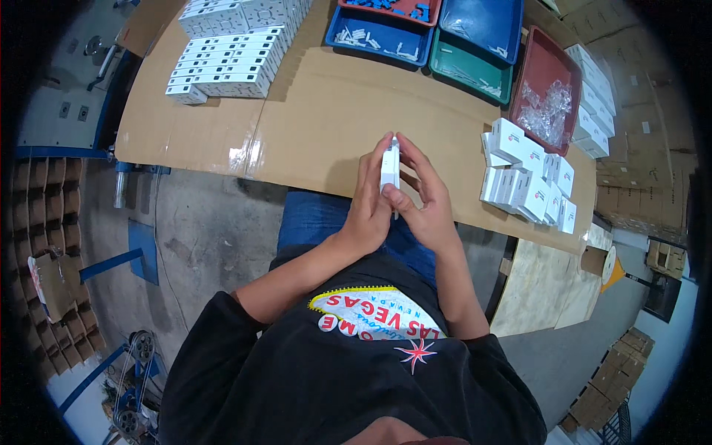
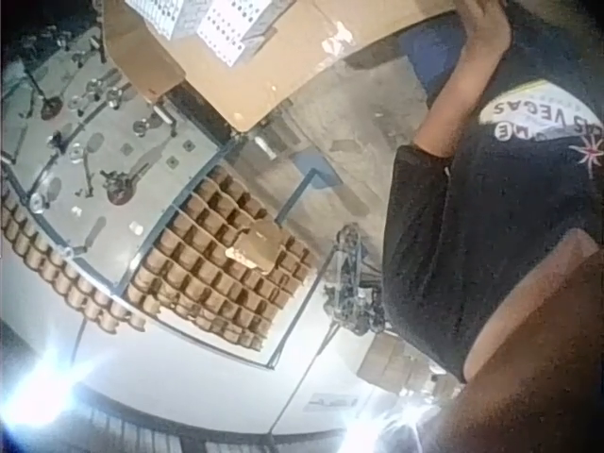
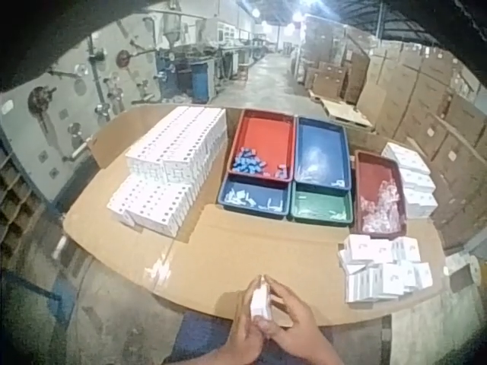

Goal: The recorder is assembling small white cardboard boxes and placing blue and white plastic components inside them.

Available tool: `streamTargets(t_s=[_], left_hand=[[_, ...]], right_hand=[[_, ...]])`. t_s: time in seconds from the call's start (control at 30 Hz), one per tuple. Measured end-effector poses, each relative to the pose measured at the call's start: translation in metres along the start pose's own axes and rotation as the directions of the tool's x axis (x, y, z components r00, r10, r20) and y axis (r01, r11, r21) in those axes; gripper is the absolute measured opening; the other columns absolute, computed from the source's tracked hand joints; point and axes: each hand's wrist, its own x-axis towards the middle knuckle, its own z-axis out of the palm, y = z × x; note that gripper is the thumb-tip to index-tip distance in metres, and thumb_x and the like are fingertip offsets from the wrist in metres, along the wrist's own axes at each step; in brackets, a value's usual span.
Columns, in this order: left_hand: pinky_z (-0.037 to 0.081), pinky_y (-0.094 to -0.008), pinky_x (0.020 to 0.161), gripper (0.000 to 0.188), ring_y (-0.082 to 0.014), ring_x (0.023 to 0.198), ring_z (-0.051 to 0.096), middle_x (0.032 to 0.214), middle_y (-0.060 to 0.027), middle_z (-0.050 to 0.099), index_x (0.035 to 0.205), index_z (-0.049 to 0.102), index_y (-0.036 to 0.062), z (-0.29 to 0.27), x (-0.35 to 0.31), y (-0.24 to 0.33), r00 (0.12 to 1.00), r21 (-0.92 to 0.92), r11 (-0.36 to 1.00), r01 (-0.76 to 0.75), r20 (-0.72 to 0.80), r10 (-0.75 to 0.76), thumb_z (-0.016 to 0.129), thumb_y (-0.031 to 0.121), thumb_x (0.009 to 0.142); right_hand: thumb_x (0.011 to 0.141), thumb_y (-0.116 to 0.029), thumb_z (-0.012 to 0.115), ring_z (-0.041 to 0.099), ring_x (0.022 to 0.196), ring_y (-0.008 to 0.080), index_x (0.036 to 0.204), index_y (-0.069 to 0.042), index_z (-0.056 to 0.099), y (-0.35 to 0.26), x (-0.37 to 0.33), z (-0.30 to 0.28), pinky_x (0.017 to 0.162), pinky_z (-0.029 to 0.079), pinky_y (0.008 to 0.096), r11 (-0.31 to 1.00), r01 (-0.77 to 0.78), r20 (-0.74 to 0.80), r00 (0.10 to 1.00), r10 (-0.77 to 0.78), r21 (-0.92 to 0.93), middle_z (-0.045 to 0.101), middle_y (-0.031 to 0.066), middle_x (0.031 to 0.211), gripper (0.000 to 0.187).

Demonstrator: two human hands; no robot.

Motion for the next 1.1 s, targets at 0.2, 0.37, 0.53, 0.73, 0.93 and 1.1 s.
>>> streamTargets(t_s=[0.2, 0.37, 0.53, 0.73, 0.93, 1.1], left_hand=[[0.033, -0.0434, 0.116, 0.076, -0.0372, 0.138, 0.042, 0.152, -0.026, 0.037, 0.163, 0.019, -0.0011, 0.0, 0.0, 0.001, 0.997, -0.009, 0.997, -0.076, 0.023, 0.076, 0.042, 0.047, 0.108], [0.034, -0.0437, 0.116, 0.093, -0.0364, 0.138, 0.043, 0.153, -0.0248, 0.035, 0.163, 0.018, -0.0015, 0.002, -0.002, -0.005, 0.998, -0.161, 0.987, -0.022, 0.048, 0.03, 0.041, 0.066, 0.103], [0.036, -0.0426, 0.115, 0.094, -0.0328, 0.138, 0.043, 0.152, -0.0212, 0.037, 0.162, 0.022, -0.0009, 0.005, -0.003, -0.005, 0.999, -0.079, 0.996, -0.035, 0.031, 0.038, 0.038, 0.07, 0.102], [0.036, -0.0406, 0.114, 0.08, -0.0305, 0.137, 0.046, 0.149, -0.0203, 0.039, 0.156, 0.03, -0.0009, 0.008, -0.008, 0.0, 1.0, -0.07, 0.998, -0.003, -0.013, 0.002, 0.037, 0.062, 0.106], [0.042, -0.0379, 0.109, 0.068, -0.0253, 0.127, 0.053, 0.138, -0.0156, 0.051, 0.156, 0.027, 0.0034, 0.009, -0.008, -0.013, 0.996, -0.36, 0.933, -0.004, -0.082, -0.028, 0.033, 0.054, 0.11], [0.047, -0.0361, 0.102, 0.06, -0.0214, 0.118, 0.057, 0.134, -0.0158, 0.054, 0.155, 0.027, 0.0112, -0.004, 0.007, -0.024, 0.958, -0.403, 0.9, 0.168, -0.148, -0.245, 0.033, 0.052, 0.112]], right_hand=[[0.085, -0.035, 0.085, 0.053, 0.136, 0.0285, 0.152, -0.011, 0.051, 0.0, 0.0, -0.006, 0.107, 0.049, 0.0426, 0.988, 0.148, 0.058, 0.988, -0.145, -0.037, 0.05, 0.0149, 0.151, 0.078], [0.083, -0.036, 0.086, 0.054, 0.135, 0.028, 0.151, -0.01, 0.051, 0.006, -0.002, -0.013, 0.107, 0.049, 0.0408, 0.992, 0.118, 0.071, 0.991, -0.115, -0.043, 0.048, 0.0163, 0.152, 0.081], [0.097, -0.027, 0.07, 0.054, 0.136, 0.0384, 0.15, -0.004, 0.05, 0.011, -0.004, -0.012, 0.11, 0.045, 0.0435, 0.933, 0.261, 0.086, 0.965, -0.247, -0.247, 0.049, 0.0244, 0.151, 0.061], [0.105, -0.026, 0.05, 0.056, 0.134, 0.0377, 0.145, 0.002, 0.051, 0.014, -0.004, 0.0, 0.109, 0.045, 0.0416, 0.853, 0.365, 0.024, 0.923, -0.384, -0.374, 0.052, 0.0286, 0.146, 0.048], [0.109, -0.027, 0.041, 0.058, 0.127, 0.0265, 0.146, 0.001, 0.047, 0.018, -0.006, -0.012, 0.104, 0.047, 0.0374, 0.978, 0.199, -0.136, 0.969, -0.206, -0.062, 0.057, 0.022, 0.141, 0.047], [0.108, -0.021, 0.042, 0.055, 0.135, 0.0305, 0.149, -0.001, 0.037, 0.029, 0.005, -0.028, 0.114, 0.042, 0.0417, 0.978, 0.142, -0.22, 0.97, -0.106, 0.154, 0.052, 0.0223, 0.146, 0.046]])
